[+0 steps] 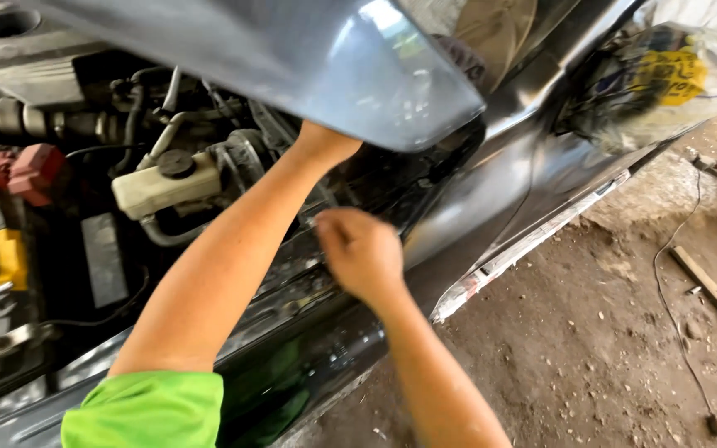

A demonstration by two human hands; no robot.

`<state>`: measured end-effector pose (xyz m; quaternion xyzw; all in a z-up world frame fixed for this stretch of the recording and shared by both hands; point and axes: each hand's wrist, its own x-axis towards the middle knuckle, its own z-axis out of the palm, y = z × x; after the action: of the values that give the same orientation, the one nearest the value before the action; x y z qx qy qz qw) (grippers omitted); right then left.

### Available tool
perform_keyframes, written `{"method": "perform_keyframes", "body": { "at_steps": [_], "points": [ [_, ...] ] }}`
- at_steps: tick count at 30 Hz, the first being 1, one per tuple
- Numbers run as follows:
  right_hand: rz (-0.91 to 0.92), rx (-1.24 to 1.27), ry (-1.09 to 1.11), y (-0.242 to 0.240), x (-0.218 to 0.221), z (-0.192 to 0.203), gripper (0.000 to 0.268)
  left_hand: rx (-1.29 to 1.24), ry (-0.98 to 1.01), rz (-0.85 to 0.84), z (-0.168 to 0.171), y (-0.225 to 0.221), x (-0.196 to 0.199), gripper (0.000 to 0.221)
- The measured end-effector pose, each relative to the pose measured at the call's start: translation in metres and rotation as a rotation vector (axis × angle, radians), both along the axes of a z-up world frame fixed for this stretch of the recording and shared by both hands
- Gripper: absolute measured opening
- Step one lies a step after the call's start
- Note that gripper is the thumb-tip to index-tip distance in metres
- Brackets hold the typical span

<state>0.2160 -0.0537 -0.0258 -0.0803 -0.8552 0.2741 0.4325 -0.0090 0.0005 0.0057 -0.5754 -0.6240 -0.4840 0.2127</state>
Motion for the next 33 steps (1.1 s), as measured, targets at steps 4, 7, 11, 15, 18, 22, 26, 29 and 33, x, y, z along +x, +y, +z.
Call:
{"method": "perform_keyframes", "body": {
  "at_steps": [4,7,11,15,18,22,26,29,33],
  "points": [
    [0.125,-0.471,-0.012,0.025,-0.012,-0.015,0.016,-0.097,0.037,-0.071,0.032,-0.036,0.016,0.025],
    [0.258,-0.541,-0.047,0.026,-0.004,-0.005,0.018,-0.378,0.020,-0.057,0.065,-0.095,0.038,0.026],
    [0.195,-0.226,-0.286,0.006,0.020,0.029,0.020,-0.658,0.138,-0.164,0.074,-0.168,0.039,0.030],
    [0.354,0.174,-0.692,0.001,0.031,0.056,0.026,-0.726,0.188,-0.301,0.077,-0.231,0.032,0.033],
    [0.407,0.327,-0.804,0.012,0.015,0.055,0.028,-0.896,0.208,-0.257,0.072,-0.257,0.030,0.030],
    [0.274,0.272,-1.079,0.020,0.000,0.047,0.028,-0.696,0.291,-0.344,0.051,-0.261,0.025,0.029],
    [0.320,0.381,-1.152,0.022,-0.010,0.054,0.018,-0.757,0.253,-0.305,0.052,-0.264,0.037,0.031],
    [0.291,0.382,-1.255,0.013,-0.014,0.059,0.014,-0.839,0.215,-0.298,0.040,-0.261,0.048,0.031],
    [0.379,0.328,-1.241,0.017,-0.010,0.066,0.013,-0.741,0.287,-0.246,0.023,-0.251,0.048,0.034]
  ]
}}
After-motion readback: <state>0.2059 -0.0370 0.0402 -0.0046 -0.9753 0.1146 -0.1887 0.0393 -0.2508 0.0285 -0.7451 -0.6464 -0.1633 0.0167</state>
